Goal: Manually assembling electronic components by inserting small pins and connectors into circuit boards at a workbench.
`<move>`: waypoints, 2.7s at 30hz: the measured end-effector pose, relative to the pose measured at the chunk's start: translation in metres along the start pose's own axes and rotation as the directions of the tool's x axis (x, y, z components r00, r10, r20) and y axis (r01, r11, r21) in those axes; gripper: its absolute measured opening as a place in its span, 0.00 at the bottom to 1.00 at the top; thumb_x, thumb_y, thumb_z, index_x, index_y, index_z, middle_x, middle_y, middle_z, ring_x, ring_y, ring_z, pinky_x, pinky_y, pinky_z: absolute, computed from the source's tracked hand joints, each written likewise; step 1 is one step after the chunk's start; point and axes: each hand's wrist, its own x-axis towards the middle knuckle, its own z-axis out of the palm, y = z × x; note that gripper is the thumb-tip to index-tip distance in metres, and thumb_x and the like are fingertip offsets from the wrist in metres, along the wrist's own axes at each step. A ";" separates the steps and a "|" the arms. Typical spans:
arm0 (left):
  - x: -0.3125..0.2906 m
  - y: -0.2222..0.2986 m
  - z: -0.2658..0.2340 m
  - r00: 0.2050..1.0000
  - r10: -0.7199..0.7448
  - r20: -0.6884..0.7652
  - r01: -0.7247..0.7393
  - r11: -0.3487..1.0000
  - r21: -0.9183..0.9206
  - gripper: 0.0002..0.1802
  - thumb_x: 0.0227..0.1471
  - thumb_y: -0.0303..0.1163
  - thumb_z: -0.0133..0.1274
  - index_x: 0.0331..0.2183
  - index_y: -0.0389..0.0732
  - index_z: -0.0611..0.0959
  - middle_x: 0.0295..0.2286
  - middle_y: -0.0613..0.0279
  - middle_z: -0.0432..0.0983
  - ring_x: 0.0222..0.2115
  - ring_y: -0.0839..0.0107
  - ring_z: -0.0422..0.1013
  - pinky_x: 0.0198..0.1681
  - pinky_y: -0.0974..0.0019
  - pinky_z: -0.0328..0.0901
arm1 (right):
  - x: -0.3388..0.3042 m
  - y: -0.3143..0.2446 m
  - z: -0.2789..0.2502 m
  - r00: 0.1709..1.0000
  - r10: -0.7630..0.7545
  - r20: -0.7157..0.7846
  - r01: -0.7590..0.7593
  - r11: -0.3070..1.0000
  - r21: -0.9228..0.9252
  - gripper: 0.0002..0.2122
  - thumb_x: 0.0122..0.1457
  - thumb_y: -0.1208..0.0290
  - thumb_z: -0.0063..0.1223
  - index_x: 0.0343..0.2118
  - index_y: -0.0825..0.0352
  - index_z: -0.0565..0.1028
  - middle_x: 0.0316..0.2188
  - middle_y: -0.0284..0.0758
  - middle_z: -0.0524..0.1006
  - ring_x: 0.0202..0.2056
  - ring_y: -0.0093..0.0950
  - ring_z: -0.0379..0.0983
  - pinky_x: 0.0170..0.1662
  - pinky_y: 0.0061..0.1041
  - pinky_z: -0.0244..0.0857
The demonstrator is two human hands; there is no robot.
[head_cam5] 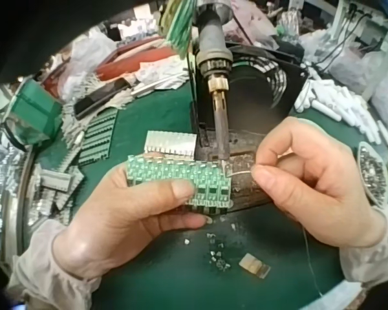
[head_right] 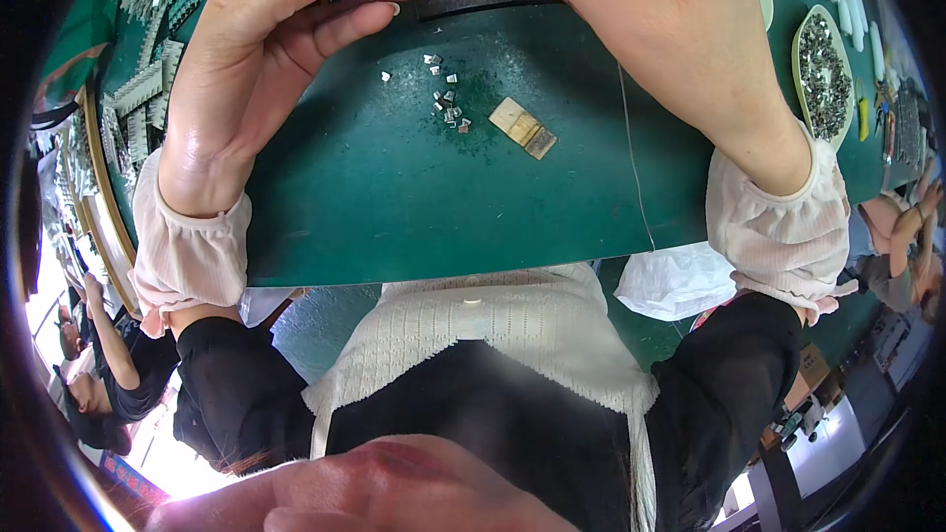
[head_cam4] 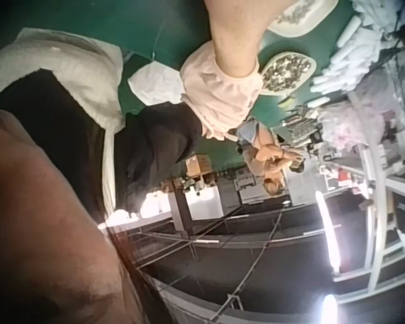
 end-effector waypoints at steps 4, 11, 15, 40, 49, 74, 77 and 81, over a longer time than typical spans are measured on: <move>-0.001 0.001 -0.003 0.998 0.038 0.056 -0.037 0.999 -0.028 0.20 0.63 0.27 0.55 0.55 0.34 0.77 0.48 0.57 0.79 0.45 0.70 0.77 0.48 0.67 0.76 | -0.001 0.006 0.000 0.999 0.039 0.005 -0.039 0.996 0.085 0.05 0.69 0.75 0.51 0.39 0.70 0.68 0.18 0.25 0.70 0.18 0.10 0.60 0.22 0.12 0.49; 0.002 0.000 -0.006 0.993 0.042 0.107 -0.036 0.997 -0.064 0.21 0.63 0.27 0.55 0.56 0.34 0.76 0.49 0.57 0.79 0.45 0.71 0.77 0.49 0.67 0.76 | -0.004 0.009 0.005 0.999 -0.040 -0.034 0.038 0.997 -0.065 0.05 0.69 0.75 0.51 0.39 0.69 0.68 0.18 0.24 0.70 0.18 0.10 0.60 0.22 0.12 0.49; -0.001 0.000 -0.003 0.998 0.040 0.047 -0.039 0.999 -0.027 0.21 0.63 0.27 0.55 0.56 0.34 0.76 0.49 0.57 0.79 0.45 0.71 0.77 0.48 0.67 0.76 | 0.002 0.007 0.001 0.999 0.037 0.019 -0.036 0.998 -0.047 0.05 0.70 0.74 0.51 0.40 0.69 0.68 0.17 0.24 0.70 0.17 0.10 0.60 0.22 0.12 0.50; -0.009 -0.028 0.004 0.955 0.188 0.229 -0.296 0.646 0.703 0.04 0.55 0.20 0.60 0.32 0.33 0.80 0.31 0.60 0.82 0.31 0.80 0.76 0.39 0.75 0.68 | 0.010 0.036 -0.039 0.995 -0.099 -0.003 0.050 0.531 -0.846 0.04 0.51 0.76 0.57 0.25 0.70 0.76 0.23 0.49 0.76 0.29 0.50 0.75 0.34 0.42 0.69; -0.005 -0.042 -0.004 0.681 0.375 0.629 -0.712 0.137 0.689 0.09 0.47 0.15 0.61 0.34 0.29 0.81 0.37 0.45 0.83 0.39 0.59 0.81 0.40 0.66 0.74 | 0.009 0.011 -0.026 0.995 -0.080 -0.059 0.003 0.616 -0.788 0.04 0.51 0.78 0.62 0.28 0.72 0.78 0.25 0.43 0.80 0.30 0.36 0.81 0.33 0.30 0.72; 0.006 -0.044 -0.004 0.226 0.517 0.826 -0.892 -0.231 0.389 0.20 0.41 0.23 0.64 0.37 0.24 0.80 0.39 0.36 0.80 0.38 0.45 0.81 0.39 0.56 0.77 | -0.001 -0.013 -0.027 0.851 0.218 0.478 -0.260 0.965 0.023 0.06 0.55 0.80 0.68 0.34 0.70 0.81 0.33 0.28 0.74 0.30 0.14 0.70 0.31 0.14 0.63; 0.004 -0.044 -0.008 0.229 0.515 0.826 -0.886 -0.242 0.397 0.20 0.40 0.24 0.65 0.37 0.24 0.80 0.39 0.35 0.80 0.38 0.46 0.81 0.38 0.56 0.77 | 0.002 0.000 -0.021 0.821 0.272 0.502 -0.327 0.945 0.022 0.06 0.54 0.79 0.70 0.32 0.69 0.81 0.33 0.27 0.74 0.30 0.13 0.69 0.32 0.14 0.63; 0.006 -0.043 -0.006 0.202 0.507 0.838 -0.892 -0.258 0.371 0.19 0.39 0.24 0.67 0.35 0.24 0.80 0.38 0.37 0.81 0.37 0.48 0.81 0.38 0.57 0.78 | 0.003 0.003 -0.020 0.844 0.153 0.515 -0.259 0.956 0.140 0.06 0.55 0.79 0.70 0.32 0.69 0.80 0.33 0.26 0.74 0.31 0.13 0.70 0.32 0.14 0.62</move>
